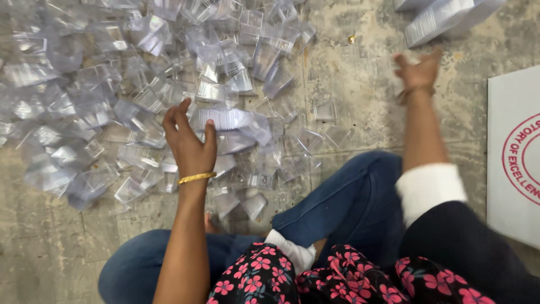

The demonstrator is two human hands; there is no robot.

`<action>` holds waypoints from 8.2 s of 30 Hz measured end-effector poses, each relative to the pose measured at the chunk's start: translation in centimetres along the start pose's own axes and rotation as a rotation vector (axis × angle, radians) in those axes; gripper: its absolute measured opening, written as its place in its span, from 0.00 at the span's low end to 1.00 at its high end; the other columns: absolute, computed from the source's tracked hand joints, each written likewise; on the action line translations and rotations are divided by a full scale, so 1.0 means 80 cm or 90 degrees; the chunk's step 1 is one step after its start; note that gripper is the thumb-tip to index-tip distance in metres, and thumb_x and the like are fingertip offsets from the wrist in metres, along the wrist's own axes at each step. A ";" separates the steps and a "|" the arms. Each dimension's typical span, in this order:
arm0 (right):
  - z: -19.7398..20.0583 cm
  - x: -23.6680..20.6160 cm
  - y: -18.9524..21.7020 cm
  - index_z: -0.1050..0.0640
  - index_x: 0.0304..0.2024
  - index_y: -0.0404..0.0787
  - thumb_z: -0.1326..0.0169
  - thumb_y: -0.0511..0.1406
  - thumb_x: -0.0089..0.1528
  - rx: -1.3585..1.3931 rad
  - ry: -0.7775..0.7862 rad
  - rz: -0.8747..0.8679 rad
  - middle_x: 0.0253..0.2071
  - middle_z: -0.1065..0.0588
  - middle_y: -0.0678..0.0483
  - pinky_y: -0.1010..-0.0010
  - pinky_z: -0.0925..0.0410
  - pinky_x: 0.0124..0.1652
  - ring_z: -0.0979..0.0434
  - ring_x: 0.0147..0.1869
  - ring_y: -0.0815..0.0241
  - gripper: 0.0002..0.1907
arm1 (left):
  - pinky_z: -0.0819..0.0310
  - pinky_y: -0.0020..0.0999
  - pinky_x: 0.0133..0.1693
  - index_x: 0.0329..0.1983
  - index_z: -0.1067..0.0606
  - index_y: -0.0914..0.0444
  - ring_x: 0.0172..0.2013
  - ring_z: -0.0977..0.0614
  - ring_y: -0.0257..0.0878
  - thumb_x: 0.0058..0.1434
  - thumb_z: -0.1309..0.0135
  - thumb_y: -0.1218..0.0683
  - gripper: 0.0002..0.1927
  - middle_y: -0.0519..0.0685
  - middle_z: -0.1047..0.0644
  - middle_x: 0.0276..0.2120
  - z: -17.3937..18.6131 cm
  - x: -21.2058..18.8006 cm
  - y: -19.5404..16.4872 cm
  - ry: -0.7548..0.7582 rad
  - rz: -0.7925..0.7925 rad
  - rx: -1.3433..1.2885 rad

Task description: The person sits on the floor and stacks clear plastic cups, picking up scattered cups one at a time and nesting them into a growing stack by hand. They occasionally gather cups closer and continue nesting them into the pile.

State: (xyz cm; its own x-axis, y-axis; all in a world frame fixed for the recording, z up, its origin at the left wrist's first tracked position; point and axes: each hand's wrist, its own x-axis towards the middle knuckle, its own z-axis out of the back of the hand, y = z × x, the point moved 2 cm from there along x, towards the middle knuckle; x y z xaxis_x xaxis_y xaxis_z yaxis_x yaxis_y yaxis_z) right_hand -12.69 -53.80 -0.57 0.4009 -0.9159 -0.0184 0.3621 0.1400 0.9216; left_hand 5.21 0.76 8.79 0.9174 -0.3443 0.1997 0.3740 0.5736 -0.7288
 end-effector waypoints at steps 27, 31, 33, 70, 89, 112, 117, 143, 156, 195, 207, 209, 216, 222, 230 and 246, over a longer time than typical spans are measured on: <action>-0.069 0.138 -0.006 0.26 0.50 0.40 0.39 0.27 0.69 0.004 0.171 0.351 0.42 0.25 0.57 0.76 0.28 0.46 0.28 0.42 0.69 0.11 | 0.25 0.42 0.55 0.64 0.29 0.60 0.66 0.31 0.53 0.65 0.43 0.59 0.23 0.58 0.40 0.69 0.025 -0.001 -0.037 0.046 0.087 0.012; -0.100 0.191 0.042 0.21 0.45 0.40 0.39 0.29 0.70 -0.045 0.096 0.271 0.41 0.22 0.56 0.75 0.26 0.43 0.23 0.42 0.68 0.04 | 0.25 0.42 0.53 0.64 0.29 0.60 0.65 0.31 0.53 0.64 0.43 0.59 0.23 0.57 0.38 0.68 0.020 0.001 -0.041 0.030 0.081 0.000; -0.151 0.184 0.062 0.19 0.43 0.40 0.39 0.30 0.71 -0.017 0.138 0.303 0.41 0.21 0.56 0.74 0.25 0.42 0.20 0.42 0.68 0.01 | 0.24 0.42 0.52 0.63 0.29 0.60 0.65 0.30 0.53 0.64 0.43 0.59 0.23 0.57 0.38 0.68 0.018 0.002 -0.043 0.022 0.079 -0.007; -0.170 -0.323 0.213 0.19 0.45 0.35 0.39 0.25 0.64 0.166 0.478 0.263 0.48 0.23 0.52 0.73 0.25 0.53 0.20 0.52 0.64 0.07 | 0.33 0.44 0.64 0.72 0.36 0.60 0.65 0.28 0.54 0.55 0.30 0.45 0.44 0.57 0.30 0.64 -0.019 0.000 -0.081 0.292 -0.221 -0.284; -0.090 -0.377 0.222 0.33 0.67 0.42 0.36 0.29 0.61 0.209 0.678 0.184 0.66 0.33 0.55 0.63 0.31 0.66 0.34 0.74 0.60 0.33 | 0.29 0.46 0.59 0.65 0.32 0.61 0.59 0.24 0.55 0.53 0.28 0.48 0.39 0.54 0.25 0.59 0.002 -0.039 -0.100 0.298 -0.315 -0.174; -0.228 -0.486 -0.011 0.26 0.56 0.47 0.45 0.41 0.68 0.412 0.645 -0.419 0.48 0.25 0.58 0.64 0.29 0.44 0.25 0.52 0.64 0.15 | 0.18 0.43 0.51 0.64 0.31 0.65 0.52 0.19 0.43 0.66 0.42 0.42 0.30 0.56 0.22 0.56 0.030 -0.041 -0.031 0.156 0.330 -0.858; -0.222 -0.408 0.071 0.29 0.59 0.46 0.45 0.39 0.66 0.496 0.631 -0.380 0.52 0.26 0.56 0.62 0.28 0.50 0.26 0.58 0.61 0.19 | 0.18 0.35 0.42 0.60 0.30 0.62 0.44 0.17 0.38 0.65 0.41 0.43 0.26 0.51 0.20 0.50 0.028 -0.029 -0.006 0.118 0.364 -0.671; -0.095 -0.382 0.158 0.36 0.69 0.40 0.39 0.33 0.64 0.432 0.615 -0.059 0.63 0.31 0.51 0.60 0.31 0.66 0.29 0.69 0.55 0.33 | 0.15 0.39 0.38 0.40 0.25 0.57 0.41 0.17 0.35 0.62 0.44 0.40 0.17 0.44 0.21 0.39 0.012 -0.049 -0.021 0.429 0.462 -0.586; -0.220 -0.429 0.042 0.35 0.67 0.41 0.41 0.31 0.67 0.344 0.597 -0.095 0.58 0.29 0.53 0.67 0.31 0.56 0.29 0.59 0.60 0.28 | 0.16 0.38 0.35 0.39 0.24 0.59 0.34 0.20 0.33 0.64 0.42 0.42 0.16 0.45 0.24 0.36 0.006 -0.045 0.001 0.302 0.466 -0.568; -0.145 -0.484 0.077 0.27 0.58 0.38 0.40 0.31 0.51 -0.267 0.492 0.556 0.55 0.29 0.42 0.53 0.33 0.59 0.31 0.60 0.40 0.31 | 0.16 0.36 0.30 0.44 0.26 0.61 0.36 0.16 0.41 0.66 0.46 0.38 0.22 0.49 0.22 0.37 -0.015 -0.045 -0.006 0.290 0.395 -0.657; -0.215 -0.530 -0.009 0.23 0.58 0.39 0.45 0.42 0.69 0.252 0.722 -0.348 0.52 0.22 0.53 0.71 0.24 0.51 0.21 0.53 0.65 0.18 | 0.13 0.37 0.35 0.53 0.36 0.58 0.39 0.12 0.45 0.64 0.42 0.42 0.24 0.54 0.22 0.45 0.026 -0.031 -0.027 0.172 0.379 -0.700; -0.246 -0.521 0.005 0.26 0.57 0.39 0.43 0.39 0.66 0.303 0.676 -0.329 0.49 0.22 0.53 0.63 0.23 0.50 0.20 0.53 0.62 0.19 | 0.13 0.38 0.37 0.53 0.36 0.58 0.40 0.12 0.46 0.64 0.41 0.43 0.24 0.54 0.23 0.46 0.041 -0.029 -0.028 0.154 0.365 -0.695; -0.197 -0.448 0.058 0.25 0.60 0.44 0.43 0.33 0.63 0.427 0.679 -0.231 0.50 0.27 0.53 0.61 0.25 0.55 0.24 0.56 0.56 0.21 | 0.16 0.37 0.32 0.51 0.36 0.58 0.36 0.13 0.46 0.63 0.44 0.39 0.25 0.54 0.22 0.44 0.058 -0.036 -0.018 0.082 0.392 -0.725; -0.126 -0.431 0.062 0.22 0.41 0.39 0.37 0.30 0.54 -0.074 0.650 0.346 0.56 0.38 0.45 0.64 0.29 0.56 0.25 0.55 0.53 0.13 | 0.16 0.36 0.31 0.48 0.34 0.60 0.36 0.12 0.47 0.63 0.47 0.32 0.29 0.53 0.22 0.40 0.003 -0.032 -0.033 0.224 0.340 -0.727; -0.131 -0.468 0.068 0.22 0.49 0.36 0.34 0.38 0.54 -0.295 0.879 0.463 0.66 0.39 0.39 0.58 0.34 0.61 0.31 0.67 0.41 0.23 | 0.14 0.36 0.30 0.47 0.32 0.59 0.34 0.11 0.47 0.61 0.48 0.32 0.29 0.51 0.23 0.39 0.003 -0.038 -0.030 0.225 0.350 -0.706; -0.310 -0.510 0.070 0.30 0.66 0.67 0.57 0.41 0.67 -0.504 0.751 0.813 0.77 0.47 0.56 0.26 0.66 0.73 0.57 0.83 0.49 0.24 | 0.18 0.34 0.36 0.49 0.30 0.64 0.37 0.16 0.40 0.72 0.44 0.42 0.21 0.54 0.19 0.41 -0.012 -0.021 0.031 -0.006 0.258 -0.627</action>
State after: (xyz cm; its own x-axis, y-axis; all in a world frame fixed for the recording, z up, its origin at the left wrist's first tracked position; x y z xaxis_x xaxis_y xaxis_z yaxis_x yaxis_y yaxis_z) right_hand -6.16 -6.30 -4.31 0.8638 0.4935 -0.1015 -0.4599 0.8546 0.2413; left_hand 4.45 2.04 6.03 0.9510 -0.2547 -0.1752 -0.2316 -0.2118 -0.9495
